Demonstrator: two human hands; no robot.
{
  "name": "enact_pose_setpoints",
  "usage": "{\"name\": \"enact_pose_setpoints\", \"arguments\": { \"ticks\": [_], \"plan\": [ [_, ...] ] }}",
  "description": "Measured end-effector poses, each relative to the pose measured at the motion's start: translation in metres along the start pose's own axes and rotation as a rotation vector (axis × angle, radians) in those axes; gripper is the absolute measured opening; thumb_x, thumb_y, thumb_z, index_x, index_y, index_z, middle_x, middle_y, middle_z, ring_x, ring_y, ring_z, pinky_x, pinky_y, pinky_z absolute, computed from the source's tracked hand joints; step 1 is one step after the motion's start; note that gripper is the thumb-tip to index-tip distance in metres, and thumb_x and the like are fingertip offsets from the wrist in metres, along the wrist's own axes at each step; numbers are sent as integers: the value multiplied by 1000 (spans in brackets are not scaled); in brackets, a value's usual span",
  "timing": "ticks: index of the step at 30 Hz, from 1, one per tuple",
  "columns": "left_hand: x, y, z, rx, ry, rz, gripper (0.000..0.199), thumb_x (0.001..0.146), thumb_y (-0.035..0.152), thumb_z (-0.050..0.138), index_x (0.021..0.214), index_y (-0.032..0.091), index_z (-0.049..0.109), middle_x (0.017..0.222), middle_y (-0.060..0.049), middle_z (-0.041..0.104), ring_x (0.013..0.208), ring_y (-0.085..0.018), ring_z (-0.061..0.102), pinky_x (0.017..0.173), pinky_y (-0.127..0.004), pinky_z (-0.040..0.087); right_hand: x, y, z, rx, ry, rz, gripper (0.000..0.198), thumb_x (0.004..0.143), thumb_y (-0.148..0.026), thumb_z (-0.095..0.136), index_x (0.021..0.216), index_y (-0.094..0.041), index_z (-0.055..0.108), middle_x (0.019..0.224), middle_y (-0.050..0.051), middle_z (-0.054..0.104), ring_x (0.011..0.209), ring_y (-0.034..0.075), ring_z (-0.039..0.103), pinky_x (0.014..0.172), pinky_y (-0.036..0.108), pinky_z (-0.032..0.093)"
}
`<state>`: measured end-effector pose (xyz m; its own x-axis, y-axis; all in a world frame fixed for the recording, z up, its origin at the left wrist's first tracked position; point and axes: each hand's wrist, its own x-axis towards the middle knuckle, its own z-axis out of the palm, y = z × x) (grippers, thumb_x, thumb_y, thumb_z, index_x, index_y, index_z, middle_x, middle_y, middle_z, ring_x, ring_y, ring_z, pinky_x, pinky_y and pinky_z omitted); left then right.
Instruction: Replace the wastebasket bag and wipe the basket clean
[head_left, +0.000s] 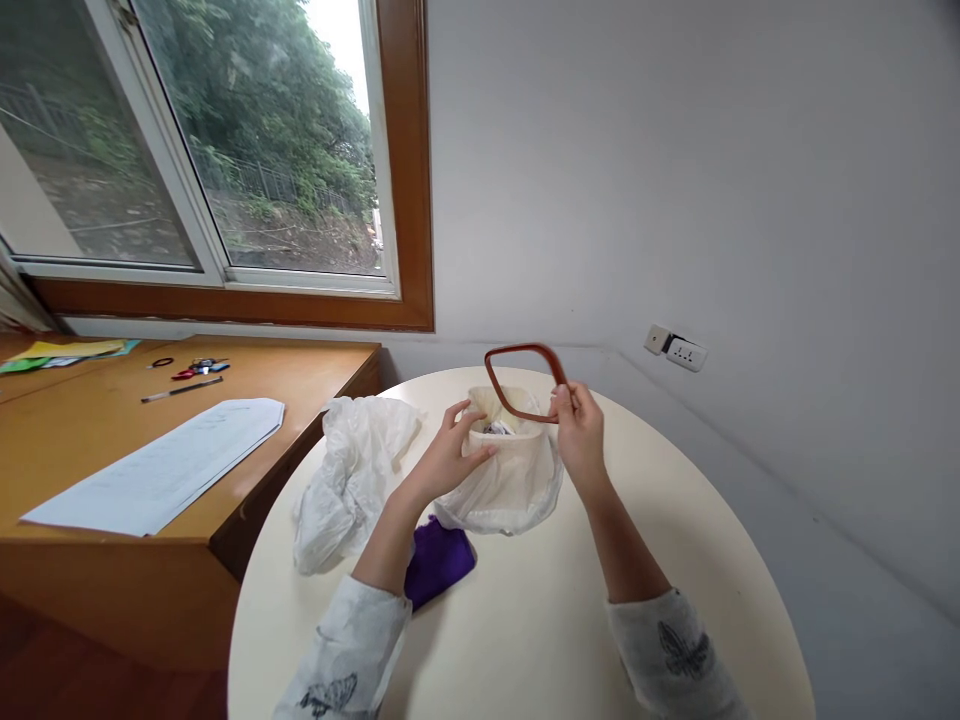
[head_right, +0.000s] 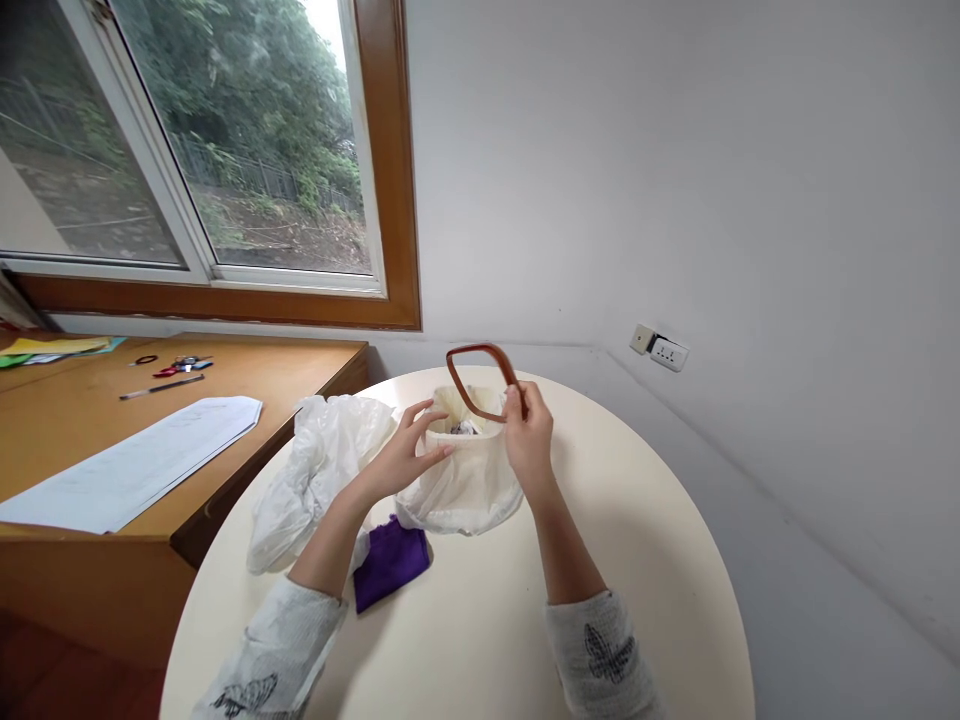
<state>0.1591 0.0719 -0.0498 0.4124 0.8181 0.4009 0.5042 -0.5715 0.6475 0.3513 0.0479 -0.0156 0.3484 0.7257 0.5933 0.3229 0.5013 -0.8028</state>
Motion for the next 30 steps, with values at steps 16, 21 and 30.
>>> {"name": "enact_pose_setpoints", "arguments": {
  "ticks": [16, 21, 30],
  "plan": [
    [4, 5, 0, 92, -74, -6, 44, 82, 47, 46, 122, 28, 42, 140, -8, 21, 123, -29, 39, 95, -43, 41, -33, 73, -131, -810, -83, -45, 27, 91, -35, 29, 81, -20, 48, 68, 1, 52, 64, 17, 46, 65, 30, 33],
    [5, 7, 0, 112, -100, -41, 47, 82, 49, 45, 124, 29, 39, 143, -7, 17, 124, -29, 38, 93, -42, 43, -66, 111, -147, -1024, -280, -112, 30, 92, -29, 27, 76, -19, 49, 69, 2, 54, 66, 16, 47, 66, 29, 30],
    [7, 8, 4, 146, -96, -35, 57, 83, 49, 42, 134, 27, 28, 148, -9, 12, 135, -28, 19, 104, -45, 29, -89, 116, -154, -1137, -396, -120, 24, 92, -28, 32, 82, -19, 53, 80, 4, 57, 75, 16, 50, 71, 29, 31]
  ]
}}
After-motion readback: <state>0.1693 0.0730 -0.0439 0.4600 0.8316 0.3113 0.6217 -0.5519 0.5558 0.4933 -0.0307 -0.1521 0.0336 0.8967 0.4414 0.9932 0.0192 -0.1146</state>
